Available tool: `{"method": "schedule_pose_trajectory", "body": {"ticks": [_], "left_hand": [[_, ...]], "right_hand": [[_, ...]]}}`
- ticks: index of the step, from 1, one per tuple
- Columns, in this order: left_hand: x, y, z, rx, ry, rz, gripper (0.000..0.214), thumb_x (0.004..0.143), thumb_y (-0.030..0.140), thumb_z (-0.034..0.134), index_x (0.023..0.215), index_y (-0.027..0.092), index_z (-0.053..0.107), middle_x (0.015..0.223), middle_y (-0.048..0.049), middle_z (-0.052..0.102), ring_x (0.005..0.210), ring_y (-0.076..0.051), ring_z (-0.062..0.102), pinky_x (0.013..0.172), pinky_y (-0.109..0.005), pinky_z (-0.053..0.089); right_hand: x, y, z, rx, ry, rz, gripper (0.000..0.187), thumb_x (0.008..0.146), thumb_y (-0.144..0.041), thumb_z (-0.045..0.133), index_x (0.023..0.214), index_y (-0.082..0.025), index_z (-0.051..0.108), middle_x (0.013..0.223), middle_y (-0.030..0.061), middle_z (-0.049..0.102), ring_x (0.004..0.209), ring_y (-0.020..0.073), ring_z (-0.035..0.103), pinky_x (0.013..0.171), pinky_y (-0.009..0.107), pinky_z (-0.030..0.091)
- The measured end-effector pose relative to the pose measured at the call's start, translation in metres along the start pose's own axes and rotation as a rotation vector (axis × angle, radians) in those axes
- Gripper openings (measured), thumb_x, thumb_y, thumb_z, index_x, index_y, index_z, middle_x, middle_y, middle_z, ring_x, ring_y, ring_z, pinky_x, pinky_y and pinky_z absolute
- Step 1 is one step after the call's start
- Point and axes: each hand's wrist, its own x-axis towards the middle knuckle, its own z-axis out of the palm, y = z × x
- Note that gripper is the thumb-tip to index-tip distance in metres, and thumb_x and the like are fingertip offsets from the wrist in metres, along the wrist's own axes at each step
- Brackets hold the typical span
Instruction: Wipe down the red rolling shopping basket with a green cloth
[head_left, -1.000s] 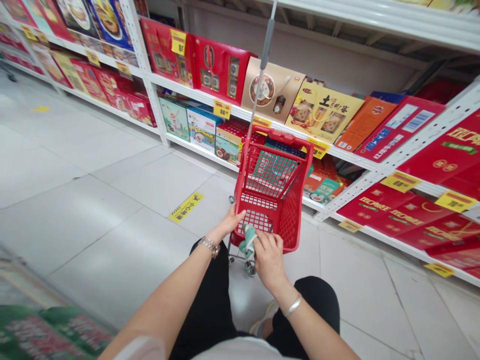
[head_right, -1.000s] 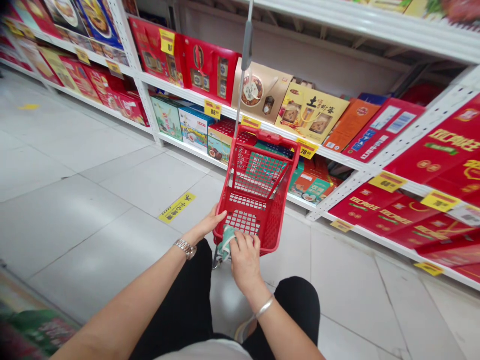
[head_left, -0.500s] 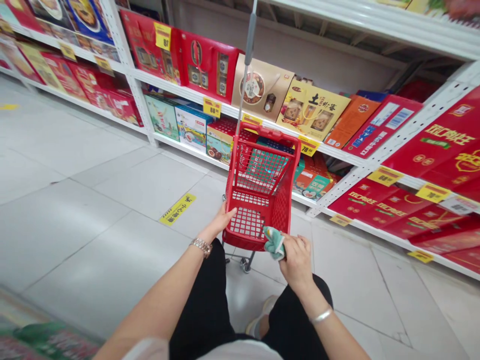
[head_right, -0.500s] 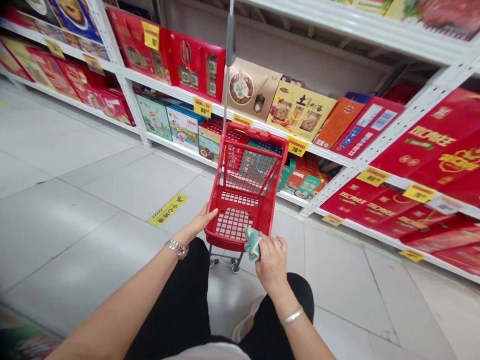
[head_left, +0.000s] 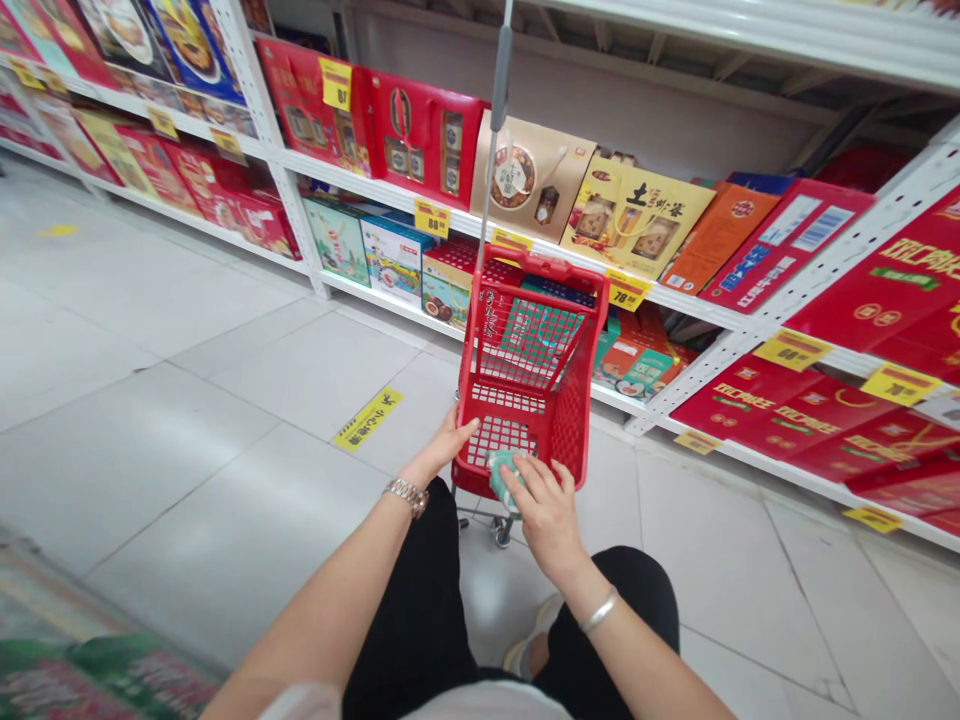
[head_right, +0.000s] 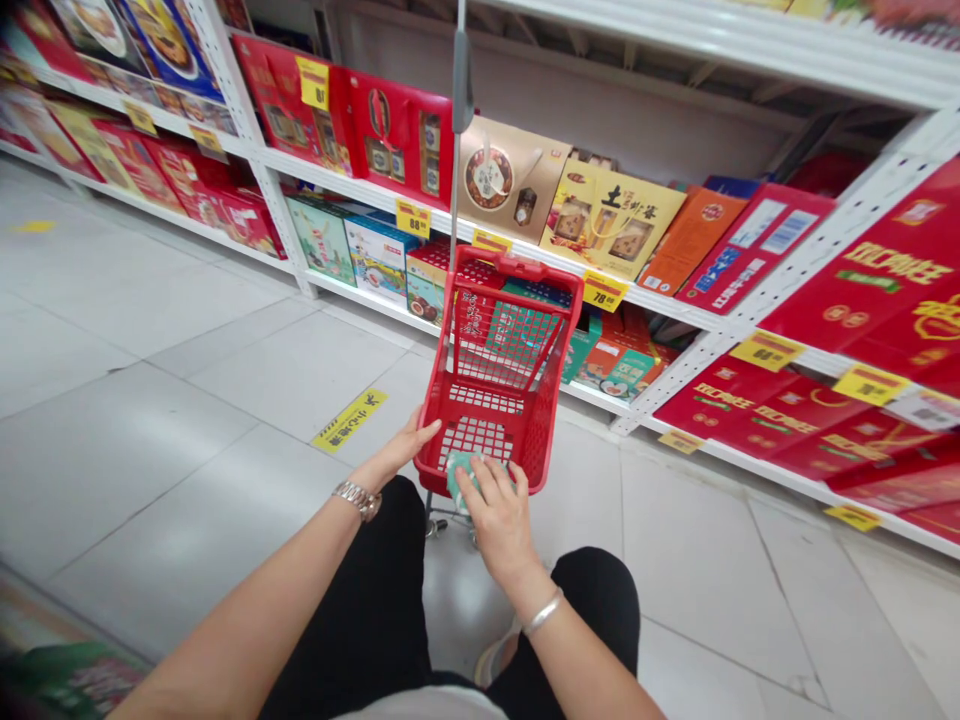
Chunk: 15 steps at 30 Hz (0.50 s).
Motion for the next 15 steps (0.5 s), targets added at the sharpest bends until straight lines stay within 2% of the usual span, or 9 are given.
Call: {"method": "schedule_pose_trajectory", "body": {"ticks": [3,9,12,15], "left_hand": [[-0.003,0.006,-0.002,0.014,-0.036,-0.023,0.078,0.079,0.052,0.078,0.144,0.019,0.052,0.144,-0.0176,0.065,0.131,-0.035,0.062,0.116,-0.057,0.046],[-0.004,0.012,-0.004,0.033,-0.053,-0.026,0.08,0.079,0.054,0.076,0.145,0.016,0.051,0.149,-0.0192,0.061,0.134,-0.034,0.06,0.118,-0.052,0.044],[-0.002,0.01,-0.005,0.023,-0.056,-0.037,0.081,0.079,0.053,0.076,0.148,0.017,0.05,0.15,-0.0188,0.06,0.134,-0.033,0.061,0.117,-0.052,0.045],[0.001,0.009,-0.004,0.009,-0.085,-0.019,0.083,0.078,0.054,0.078,0.147,0.016,0.052,0.147,-0.0195,0.062,0.132,-0.034,0.062,0.114,-0.052,0.047]], "right_hand": [[-0.02,0.018,-0.013,-0.036,0.0,0.009,0.051,0.09,0.0,0.055,0.134,-0.025,0.066,0.134,0.0101,0.071,0.126,0.024,0.059,0.112,0.044,0.03],[-0.052,0.064,-0.055,-0.173,-0.002,0.069,0.054,0.087,0.003,0.049,0.13,-0.024,0.067,0.129,0.0103,0.074,0.121,0.0238,0.063,0.114,0.045,0.028],[-0.045,0.06,-0.061,-0.195,0.041,0.08,0.053,0.088,0.003,0.049,0.13,-0.023,0.067,0.126,0.0108,0.075,0.119,0.0237,0.063,0.114,0.046,0.028],[-0.016,0.033,-0.045,-0.136,0.115,0.054,0.045,0.093,0.0,0.051,0.129,-0.022,0.067,0.129,0.011,0.074,0.12,0.0233,0.062,0.114,0.046,0.029]]}}
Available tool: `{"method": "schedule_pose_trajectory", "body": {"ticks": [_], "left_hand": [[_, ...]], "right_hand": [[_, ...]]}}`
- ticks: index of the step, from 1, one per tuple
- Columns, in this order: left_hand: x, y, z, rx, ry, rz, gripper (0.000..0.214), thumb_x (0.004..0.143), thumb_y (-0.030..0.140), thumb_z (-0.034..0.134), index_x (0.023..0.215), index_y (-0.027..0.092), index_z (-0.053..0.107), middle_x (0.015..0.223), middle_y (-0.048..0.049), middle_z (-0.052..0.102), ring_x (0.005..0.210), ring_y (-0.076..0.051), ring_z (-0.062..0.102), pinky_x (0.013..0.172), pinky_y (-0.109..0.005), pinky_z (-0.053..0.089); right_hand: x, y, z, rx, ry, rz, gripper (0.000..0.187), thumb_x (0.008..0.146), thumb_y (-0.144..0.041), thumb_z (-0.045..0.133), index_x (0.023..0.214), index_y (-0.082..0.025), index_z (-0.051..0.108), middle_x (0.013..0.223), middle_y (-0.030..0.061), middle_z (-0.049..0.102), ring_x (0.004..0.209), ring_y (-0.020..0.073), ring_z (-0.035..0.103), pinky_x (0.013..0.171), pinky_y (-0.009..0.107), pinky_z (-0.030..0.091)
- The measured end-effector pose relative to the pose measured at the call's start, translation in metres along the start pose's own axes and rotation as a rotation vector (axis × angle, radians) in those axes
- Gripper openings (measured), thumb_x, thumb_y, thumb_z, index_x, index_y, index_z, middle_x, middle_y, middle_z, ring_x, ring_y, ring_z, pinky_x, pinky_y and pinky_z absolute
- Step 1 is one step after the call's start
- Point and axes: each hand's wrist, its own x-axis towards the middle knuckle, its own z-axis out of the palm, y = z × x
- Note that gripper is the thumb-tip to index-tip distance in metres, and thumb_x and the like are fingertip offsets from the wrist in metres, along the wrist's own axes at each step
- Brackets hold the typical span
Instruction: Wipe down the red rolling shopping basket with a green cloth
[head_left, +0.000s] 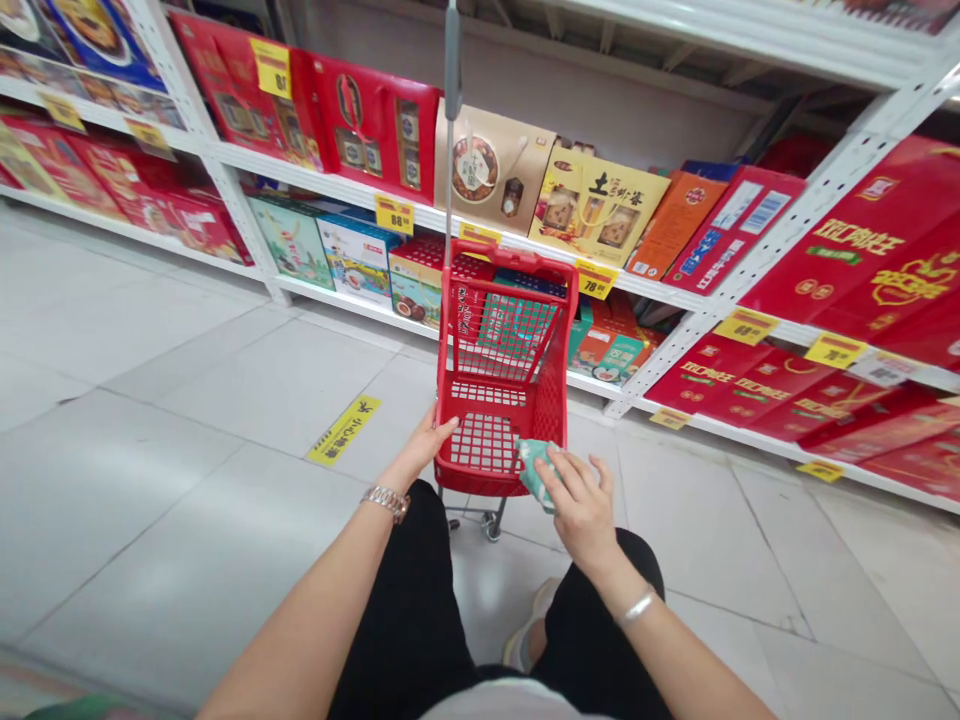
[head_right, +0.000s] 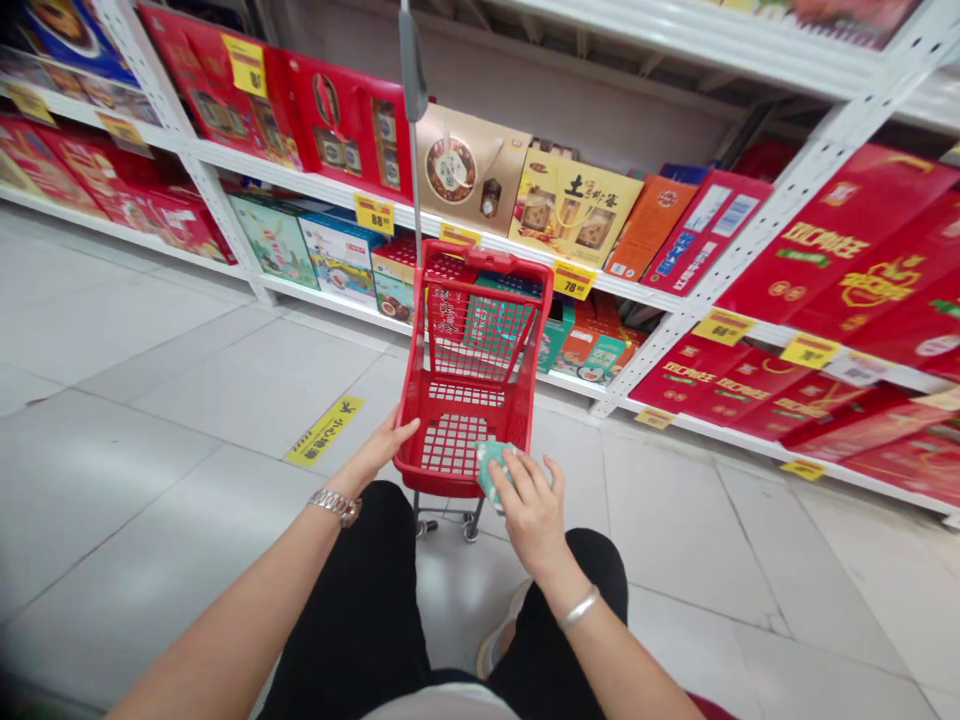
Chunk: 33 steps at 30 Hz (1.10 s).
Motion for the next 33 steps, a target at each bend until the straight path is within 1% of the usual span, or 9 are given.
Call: {"method": "schedule_pose_trajectory", "body": {"ticks": [4,6,8,11,15,19,25,28,33], "left_hand": [[0.003,0.0,0.002,-0.013,0.015,0.027,0.086,0.074,0.059,0.079,0.143,0.014,0.056,0.143,-0.0206,0.065,0.129,-0.036,0.063,0.113,-0.052,0.047],[0.003,0.002,0.001,0.009,0.045,0.019,0.087,0.071,0.061,0.079,0.141,0.014,0.058,0.142,-0.0209,0.066,0.129,-0.036,0.064,0.113,-0.053,0.047],[0.0,0.004,-0.002,0.047,0.06,0.021,0.084,0.071,0.06,0.08,0.139,0.015,0.06,0.141,-0.0198,0.067,0.129,-0.036,0.064,0.114,-0.052,0.047],[-0.003,0.009,-0.01,0.077,0.028,0.004,0.075,0.072,0.05,0.081,0.137,0.017,0.063,0.134,-0.0166,0.072,0.121,-0.034,0.068,0.109,-0.051,0.051],[-0.001,0.015,-0.032,0.128,0.029,-0.089,0.07,0.062,0.029,0.076,0.132,0.018,0.068,0.116,-0.0108,0.079,0.102,-0.031,0.074,0.095,-0.047,0.059],[0.008,0.022,-0.058,0.229,0.067,-0.147,0.068,0.055,0.022,0.068,0.123,0.018,0.072,0.102,-0.0081,0.081,0.092,-0.031,0.074,0.084,-0.043,0.061],[0.01,0.034,-0.085,0.277,0.038,-0.192,0.055,0.051,0.022,0.066,0.105,0.021,0.076,0.081,-0.0035,0.079,0.073,-0.027,0.072,0.07,-0.04,0.061],[0.01,0.039,-0.094,0.266,0.02,-0.24,0.056,0.049,0.022,0.067,0.105,0.021,0.076,0.082,-0.0033,0.079,0.072,-0.026,0.072,0.067,-0.038,0.061],[0.021,0.056,-0.11,0.206,-0.065,-0.341,0.065,0.045,0.02,0.078,0.11,0.02,0.076,0.086,-0.0064,0.081,0.071,-0.029,0.074,0.066,-0.042,0.063]], "right_hand": [[0.037,-0.064,0.041,0.1,-0.001,-0.019,0.038,0.098,-0.009,0.058,0.131,-0.024,0.066,0.132,0.0101,0.072,0.122,0.0241,0.06,0.111,0.047,0.034],[0.043,-0.089,0.058,0.105,-0.002,-0.022,0.033,0.098,-0.012,0.061,0.129,-0.022,0.067,0.129,0.0107,0.072,0.118,0.0249,0.06,0.108,0.047,0.037],[0.037,-0.101,0.067,0.109,-0.01,-0.039,0.031,0.097,-0.013,0.064,0.128,-0.021,0.068,0.128,0.0117,0.072,0.116,0.0257,0.06,0.106,0.047,0.039],[0.017,-0.092,0.062,0.122,-0.048,-0.081,0.036,0.096,-0.013,0.066,0.13,-0.023,0.068,0.132,0.0125,0.07,0.122,0.0275,0.058,0.105,0.048,0.039],[-0.006,-0.054,0.035,0.098,-0.055,-0.056,0.036,0.097,-0.009,0.061,0.129,-0.023,0.069,0.131,0.0118,0.071,0.122,0.0261,0.058,0.105,0.046,0.038],[-0.018,-0.027,0.012,0.062,-0.089,-0.032,0.036,0.099,-0.007,0.056,0.127,-0.023,0.07,0.13,0.0101,0.073,0.121,0.024,0.059,0.107,0.044,0.036],[-0.019,-0.037,0.011,0.08,-0.098,-0.054,0.034,0.1,-0.011,0.058,0.127,-0.027,0.07,0.13,0.0078,0.073,0.124,0.023,0.058,0.109,0.044,0.035],[-0.005,-0.046,0.015,0.111,-0.09,-0.096,0.032,0.1,-0.011,0.058,0.125,-0.027,0.071,0.129,0.0072,0.073,0.123,0.0228,0.058,0.108,0.044,0.036],[0.024,-0.048,0.014,0.194,-0.188,-0.188,0.03,0.102,-0.013,0.056,0.124,-0.028,0.07,0.13,0.0042,0.074,0.121,0.022,0.058,0.104,0.043,0.038]]}}
